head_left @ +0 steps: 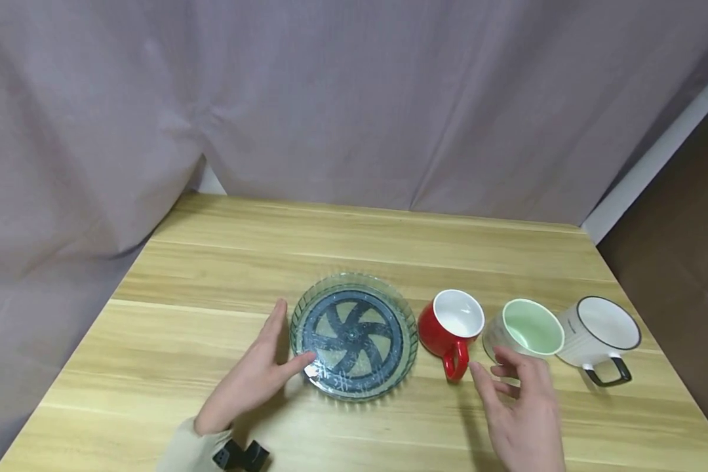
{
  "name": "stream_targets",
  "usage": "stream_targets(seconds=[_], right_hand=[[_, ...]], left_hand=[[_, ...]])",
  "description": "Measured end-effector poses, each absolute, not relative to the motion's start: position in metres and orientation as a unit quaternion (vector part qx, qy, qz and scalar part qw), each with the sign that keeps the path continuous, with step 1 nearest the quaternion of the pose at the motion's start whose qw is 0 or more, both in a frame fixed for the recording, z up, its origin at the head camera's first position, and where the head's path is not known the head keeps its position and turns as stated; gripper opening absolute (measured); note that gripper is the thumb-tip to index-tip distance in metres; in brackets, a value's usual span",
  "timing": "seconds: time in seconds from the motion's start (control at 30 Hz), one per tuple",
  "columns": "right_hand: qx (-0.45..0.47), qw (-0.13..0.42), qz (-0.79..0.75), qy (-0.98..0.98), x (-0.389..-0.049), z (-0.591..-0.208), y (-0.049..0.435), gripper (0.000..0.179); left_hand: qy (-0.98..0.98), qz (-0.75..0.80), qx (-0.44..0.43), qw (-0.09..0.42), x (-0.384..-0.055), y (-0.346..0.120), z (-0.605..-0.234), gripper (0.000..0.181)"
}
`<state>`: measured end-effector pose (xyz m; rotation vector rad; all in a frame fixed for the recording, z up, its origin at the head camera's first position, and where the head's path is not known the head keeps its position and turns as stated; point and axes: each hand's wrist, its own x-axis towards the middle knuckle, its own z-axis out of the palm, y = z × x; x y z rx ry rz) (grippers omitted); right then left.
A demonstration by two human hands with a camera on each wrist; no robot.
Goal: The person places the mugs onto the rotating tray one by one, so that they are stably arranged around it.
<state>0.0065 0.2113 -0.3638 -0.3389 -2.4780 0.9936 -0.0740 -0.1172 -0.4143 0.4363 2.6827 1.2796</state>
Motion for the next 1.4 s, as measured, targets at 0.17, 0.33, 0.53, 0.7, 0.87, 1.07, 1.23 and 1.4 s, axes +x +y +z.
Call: stream_targets(seconds=[0.17, 0.33, 0.53, 0.7, 0.87, 1.07, 1.23, 1.4], right_hand=[[-0.102, 0.164, 0.352, -0.916, 0.001, -0.369, 0.206, 0.05], [-0.119, 0.107, 0.345, -0.925, -0.006, -0.376, 0.206, 0.053], [-0.141, 0.12, 0.358, -0.915, -0.013, -0.388, 0.207, 0.045], [-0.147, 0.138, 0.355, -0.913, -0.018, -0.394, 0.208, 0.042], [-0.139, 0.145, 0.345, -0.917, -0.022, -0.398, 0.21, 0.034], [-0.147, 0.146, 0.359, -0.91, -0.024, -0.401, 0.211, 0.031], [-0.155, 0.149, 0.359, -0.908, -0.025, -0.403, 0.212, 0.027], [-0.166, 0.146, 0.358, -0.907, -0.025, -0.403, 0.213, 0.025]], left_hand=[[0.886, 0.438, 0.136, 0.069, -0.077, -0.116, -0.418, 0.099], [0.881, 0.45, 0.125, 0.077, -0.078, -0.116, -0.419, 0.097], [0.877, 0.458, 0.119, 0.084, -0.077, -0.115, -0.418, 0.095], [0.876, 0.459, 0.119, 0.082, -0.078, -0.114, -0.419, 0.093], [0.876, 0.462, 0.117, 0.074, -0.079, -0.114, -0.42, 0.092], [0.869, 0.475, 0.116, 0.071, -0.081, -0.115, -0.422, 0.087], [0.858, 0.498, 0.106, 0.068, -0.082, -0.116, -0.424, 0.073], [0.848, 0.517, 0.101, 0.062, -0.083, -0.116, -0.425, 0.061]])
